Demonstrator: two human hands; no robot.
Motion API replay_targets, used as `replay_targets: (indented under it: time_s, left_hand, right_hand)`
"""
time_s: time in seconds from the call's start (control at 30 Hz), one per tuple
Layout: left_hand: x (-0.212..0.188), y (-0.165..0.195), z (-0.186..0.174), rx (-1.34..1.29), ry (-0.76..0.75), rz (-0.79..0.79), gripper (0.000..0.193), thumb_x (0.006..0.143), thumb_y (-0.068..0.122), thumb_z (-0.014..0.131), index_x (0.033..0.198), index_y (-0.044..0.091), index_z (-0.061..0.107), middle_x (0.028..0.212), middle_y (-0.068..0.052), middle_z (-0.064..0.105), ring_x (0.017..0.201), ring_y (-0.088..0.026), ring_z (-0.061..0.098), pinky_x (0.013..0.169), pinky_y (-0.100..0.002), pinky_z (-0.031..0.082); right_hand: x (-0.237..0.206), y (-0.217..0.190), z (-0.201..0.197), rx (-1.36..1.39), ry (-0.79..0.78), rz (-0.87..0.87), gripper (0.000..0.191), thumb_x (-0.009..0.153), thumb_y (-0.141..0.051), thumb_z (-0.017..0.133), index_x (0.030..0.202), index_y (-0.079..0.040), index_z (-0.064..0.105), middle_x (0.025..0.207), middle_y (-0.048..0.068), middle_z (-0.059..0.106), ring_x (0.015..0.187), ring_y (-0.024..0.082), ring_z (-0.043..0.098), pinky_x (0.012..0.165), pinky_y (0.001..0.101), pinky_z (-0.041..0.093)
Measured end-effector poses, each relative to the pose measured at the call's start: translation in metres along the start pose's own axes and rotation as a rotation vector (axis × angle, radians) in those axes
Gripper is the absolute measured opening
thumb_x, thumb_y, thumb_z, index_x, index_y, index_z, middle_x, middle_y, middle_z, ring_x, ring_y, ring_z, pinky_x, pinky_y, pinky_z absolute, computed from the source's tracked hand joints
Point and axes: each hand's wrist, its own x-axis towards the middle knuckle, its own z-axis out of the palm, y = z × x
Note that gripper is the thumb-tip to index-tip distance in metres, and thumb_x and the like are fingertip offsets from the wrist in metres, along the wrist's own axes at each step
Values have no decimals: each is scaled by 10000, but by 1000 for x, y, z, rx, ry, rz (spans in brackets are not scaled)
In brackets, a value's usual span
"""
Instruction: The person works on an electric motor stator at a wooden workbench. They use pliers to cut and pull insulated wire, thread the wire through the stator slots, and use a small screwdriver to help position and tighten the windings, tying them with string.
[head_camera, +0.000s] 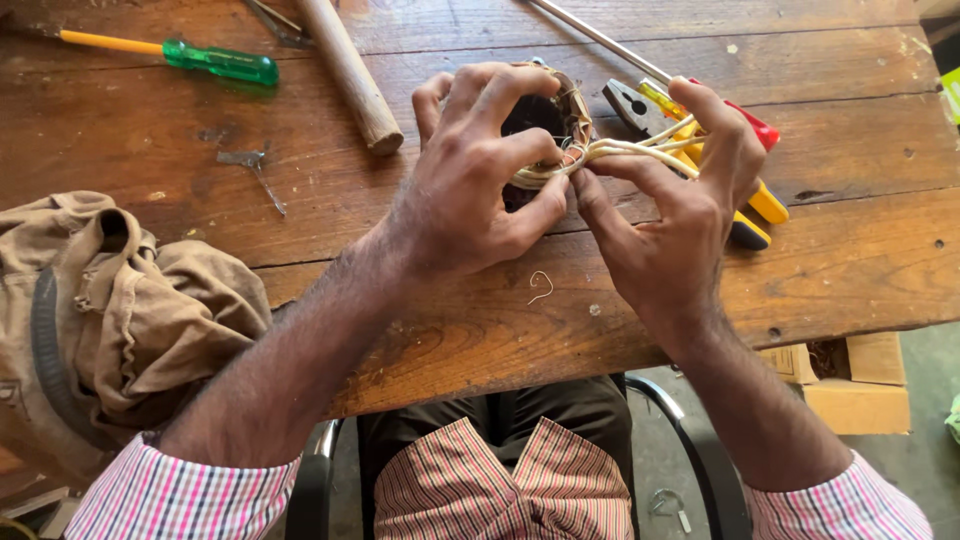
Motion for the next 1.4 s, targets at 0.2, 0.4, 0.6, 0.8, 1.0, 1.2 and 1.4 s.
replay_targets:
  time_s: [0.2, 0.4, 0.6, 0.8, 1.0, 1.2, 1.4]
  left_hand:
    - [0, -1, -1, -47, -19, -3, 136, 902, 235, 799, 931, 105, 769, 1448, -119, 532, 1411, -286, 387, 1131, -558, 237]
    - [-3, 1, 0, -48, -26, -1, 163, 896, 236, 812, 973, 97, 773, 1456, -113, 518, 1412, -277, 379, 1137, -554, 234]
    - [-5, 0, -3, 6, -25, 22, 157, 943, 245, 812, 1005, 106, 773, 1471, -103, 498, 1441, -271, 365, 1153, -563, 221]
    - [-10, 0, -5, 34, -5, 31, 174, 909, 244, 815, 986, 96, 768, 1491, -105, 485, 1446, -288, 351, 1147, -555, 222]
    - [-10, -2, -3, -7, -21, 17, 174, 915, 248, 821, 999, 102, 774, 1492, -112, 485, 1439, -290, 352, 1154, -533, 229]
    - [-10, 2, -5, -30, -20, 12, 157, 900, 225, 802, 978, 94, 770, 1499, -102, 496, 1447, -288, 358, 1164, -529, 231]
    - [-10, 1, 0, 37, 15, 44, 189, 917, 234, 799, 1025, 84, 762, 1467, -126, 505, 1426, -297, 359, 1118, -532, 218]
  right_hand:
    - [-7, 4, 9, 183, 27, 129, 122, 989, -233, 891, 1038, -137, 834, 1470, 100, 486, 1425, 281, 366, 1239, 420, 282]
    - [-8, 8, 16, -88, 98, -53, 198, 929, -296, 891, 952, -109, 831, 1479, 116, 441, 1434, 328, 278, 1206, 516, 197]
    - [-1, 11, 17, -357, 144, -190, 371, 969, -493, 788, 902, -129, 802, 1486, 44, 404, 1458, 264, 242, 1180, 498, 196]
    - [-13, -3, 9, -239, 63, -64, 276, 938, -384, 882, 1057, -138, 842, 1528, 120, 441, 1476, 351, 262, 1164, 561, 214]
    - [-11, -12, 5, 90, 22, 118, 206, 963, -299, 876, 1117, -170, 829, 1539, 115, 462, 1451, 333, 325, 1237, 488, 271]
    - [-9, -8, 7, 57, 64, 44, 156, 921, -198, 875, 1019, -86, 829, 1416, 144, 487, 1411, 343, 359, 1219, 502, 252]
    - [2, -3, 9, 41, 8, 94, 111, 876, -181, 821, 940, -90, 816, 1389, 120, 489, 1370, 331, 322, 1198, 493, 264]
